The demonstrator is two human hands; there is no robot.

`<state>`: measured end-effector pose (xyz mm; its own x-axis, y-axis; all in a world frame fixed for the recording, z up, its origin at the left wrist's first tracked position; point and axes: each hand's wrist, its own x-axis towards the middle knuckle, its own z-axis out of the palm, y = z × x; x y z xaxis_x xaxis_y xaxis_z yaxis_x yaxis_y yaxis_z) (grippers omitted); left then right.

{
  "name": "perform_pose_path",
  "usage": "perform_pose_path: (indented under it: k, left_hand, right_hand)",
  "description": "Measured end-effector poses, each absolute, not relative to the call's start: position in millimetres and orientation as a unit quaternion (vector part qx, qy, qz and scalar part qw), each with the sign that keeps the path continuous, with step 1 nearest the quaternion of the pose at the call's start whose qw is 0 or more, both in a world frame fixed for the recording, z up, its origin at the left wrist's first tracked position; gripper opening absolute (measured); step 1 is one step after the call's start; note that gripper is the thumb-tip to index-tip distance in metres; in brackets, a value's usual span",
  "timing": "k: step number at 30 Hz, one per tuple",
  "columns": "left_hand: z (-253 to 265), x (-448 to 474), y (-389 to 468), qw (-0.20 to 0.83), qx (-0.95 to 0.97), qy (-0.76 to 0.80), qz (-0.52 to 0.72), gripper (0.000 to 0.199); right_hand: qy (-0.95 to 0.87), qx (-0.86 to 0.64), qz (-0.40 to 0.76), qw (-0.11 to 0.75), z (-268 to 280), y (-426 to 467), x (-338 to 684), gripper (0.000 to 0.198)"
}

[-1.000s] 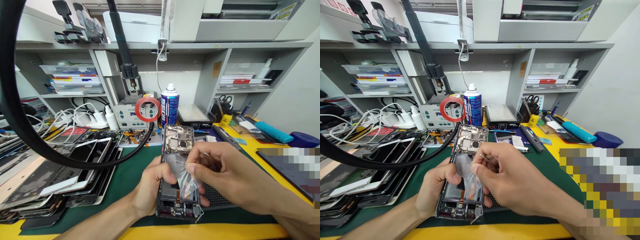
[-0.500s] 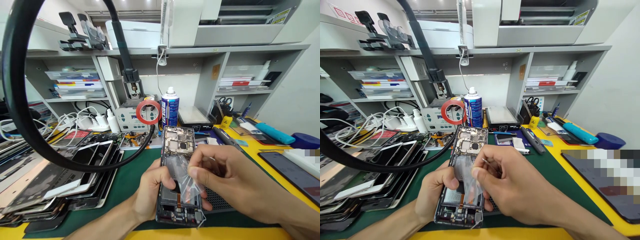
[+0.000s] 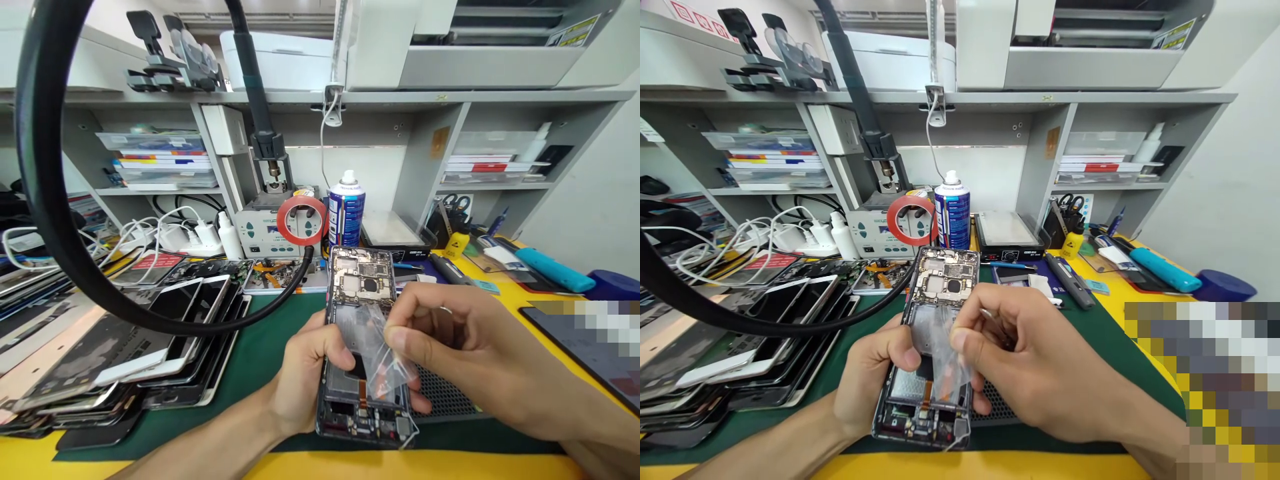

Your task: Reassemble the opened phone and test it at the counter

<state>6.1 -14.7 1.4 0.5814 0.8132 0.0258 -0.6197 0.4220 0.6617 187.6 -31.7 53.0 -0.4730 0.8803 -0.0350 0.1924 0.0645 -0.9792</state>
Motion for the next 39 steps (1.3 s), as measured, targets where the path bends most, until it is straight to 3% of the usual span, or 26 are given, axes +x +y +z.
perform_pose_path:
  k: [7, 13, 17, 20, 25, 39]
  left_hand:
    - [4.4, 3.8, -9.7, 0.851, 0.327, 0.122, 0.392, 0.044]
    - [3.4, -3.6, 4.3, 0.873, 0.321, 0.151, 0.334, 0.046]
    - [5.1, -2.9, 5.7, 0.859, 0.334, 0.178, 0.345, 0.034]
    - [6.3, -0.9, 3.0, 0.845, 0.339, 0.206, 0.359, 0.028]
    - [5.5, 1.4, -0.4, 0.849, 0.3, 0.213, 0.378, 0.038]
    - [4.9, 3.8, -1.5, 0.845, 0.273, 0.19, 0.42, 0.043]
  right_hand:
    - [-0.65, -0.385, 0.565, 0.333, 52.1, -25.4, 188.4, 0.02]
    - [-0.697, -0.424, 0.474, 0.331, 49.9, -17.7, 188.4, 0.022]
    - [-0.739, -0.446, 0.39, 0.321, 50.6, -17.7, 187.1, 0.022]
    - [-0.735, -0.445, 0.392, 0.329, 50.5, -19.8, 185.5, 0.02]
    - [-0.705, -0.449, 0.425, 0.346, 45.8, -22.8, 182.3, 0.018]
    - [-0.741, -0.417, 0.352, 0.391, 34.5, -31.4, 183.7, 0.016]
